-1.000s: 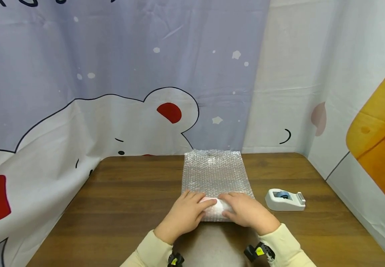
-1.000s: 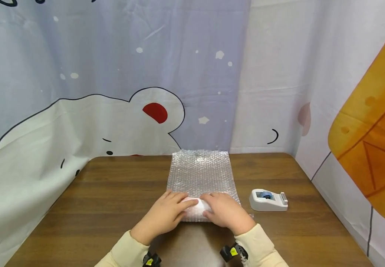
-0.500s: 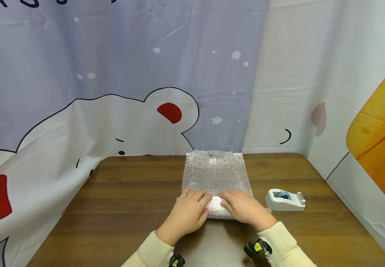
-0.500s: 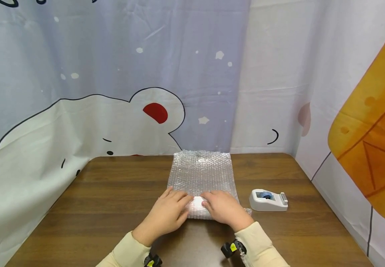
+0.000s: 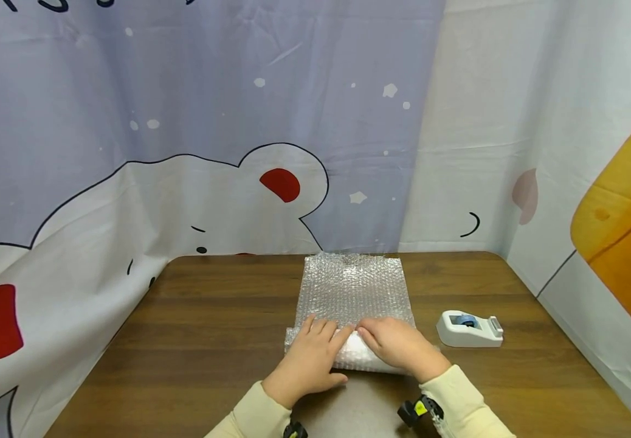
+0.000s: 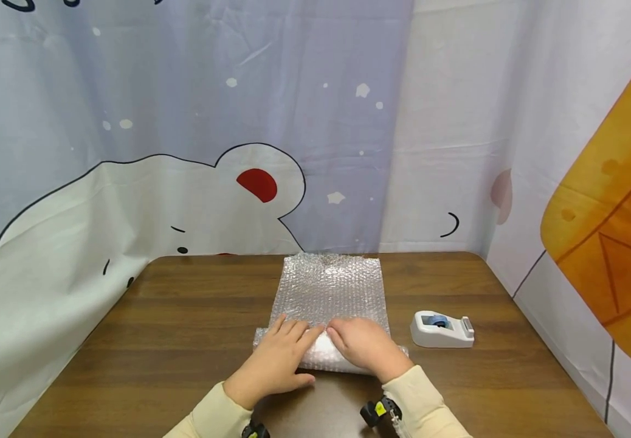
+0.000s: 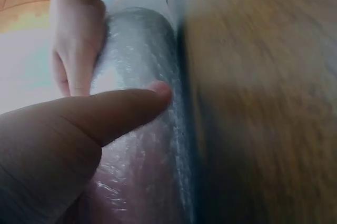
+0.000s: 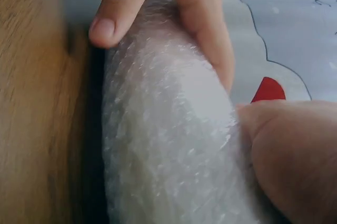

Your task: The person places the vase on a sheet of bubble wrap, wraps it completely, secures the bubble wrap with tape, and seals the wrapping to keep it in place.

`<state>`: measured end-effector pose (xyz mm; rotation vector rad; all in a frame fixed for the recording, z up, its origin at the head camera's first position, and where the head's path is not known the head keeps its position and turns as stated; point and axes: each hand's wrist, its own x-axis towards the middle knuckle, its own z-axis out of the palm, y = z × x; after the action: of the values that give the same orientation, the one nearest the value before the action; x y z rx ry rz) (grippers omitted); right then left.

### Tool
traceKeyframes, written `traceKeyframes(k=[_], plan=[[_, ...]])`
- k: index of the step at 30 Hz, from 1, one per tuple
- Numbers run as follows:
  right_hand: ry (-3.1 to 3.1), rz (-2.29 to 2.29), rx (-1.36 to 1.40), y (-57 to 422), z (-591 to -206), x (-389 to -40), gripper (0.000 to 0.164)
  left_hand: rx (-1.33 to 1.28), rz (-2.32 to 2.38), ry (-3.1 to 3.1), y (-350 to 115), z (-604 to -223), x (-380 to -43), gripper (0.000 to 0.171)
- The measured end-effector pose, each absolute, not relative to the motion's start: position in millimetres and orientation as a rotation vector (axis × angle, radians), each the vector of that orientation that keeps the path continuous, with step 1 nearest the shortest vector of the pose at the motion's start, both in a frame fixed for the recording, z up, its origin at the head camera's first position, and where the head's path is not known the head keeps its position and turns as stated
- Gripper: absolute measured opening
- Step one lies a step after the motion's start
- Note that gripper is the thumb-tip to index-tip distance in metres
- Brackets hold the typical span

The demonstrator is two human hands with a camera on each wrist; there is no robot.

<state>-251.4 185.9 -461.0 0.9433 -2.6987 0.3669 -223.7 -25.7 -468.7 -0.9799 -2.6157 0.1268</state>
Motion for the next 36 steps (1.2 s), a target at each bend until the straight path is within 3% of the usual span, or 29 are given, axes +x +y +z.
traceKeyframes(k=[7,13,18,23,29,36], plan=[[-2.596,0.268,0.902,182,-441,-241,0.018,-0.903,0.174,-2.629,-24,-470,-229,0.08],[-2.551,0.191,0.978,176,-430,-229,0.024,-0.813,0.141,-2.658,-28,-469,-234,0.071],[-2.565,0.154,1.059,172,-435,-228,0.043,-0.773,0.069,-2.736,-35,-464,-238,0.06],[-2.541,0.143,1.095,167,-454,-231,0.071,-0.752,-0.081,-2.84,-42,-458,-240,0.051],[-2.414,0.068,1.052,161,-473,-241,0.067,-0.76,-0.14,-2.875,-47,-456,-240,0.058],[-2.52,0.117,1.008,162,-468,-237,0.063,-0.801,-0.056,-2.722,-48,-455,-238,0.065]])
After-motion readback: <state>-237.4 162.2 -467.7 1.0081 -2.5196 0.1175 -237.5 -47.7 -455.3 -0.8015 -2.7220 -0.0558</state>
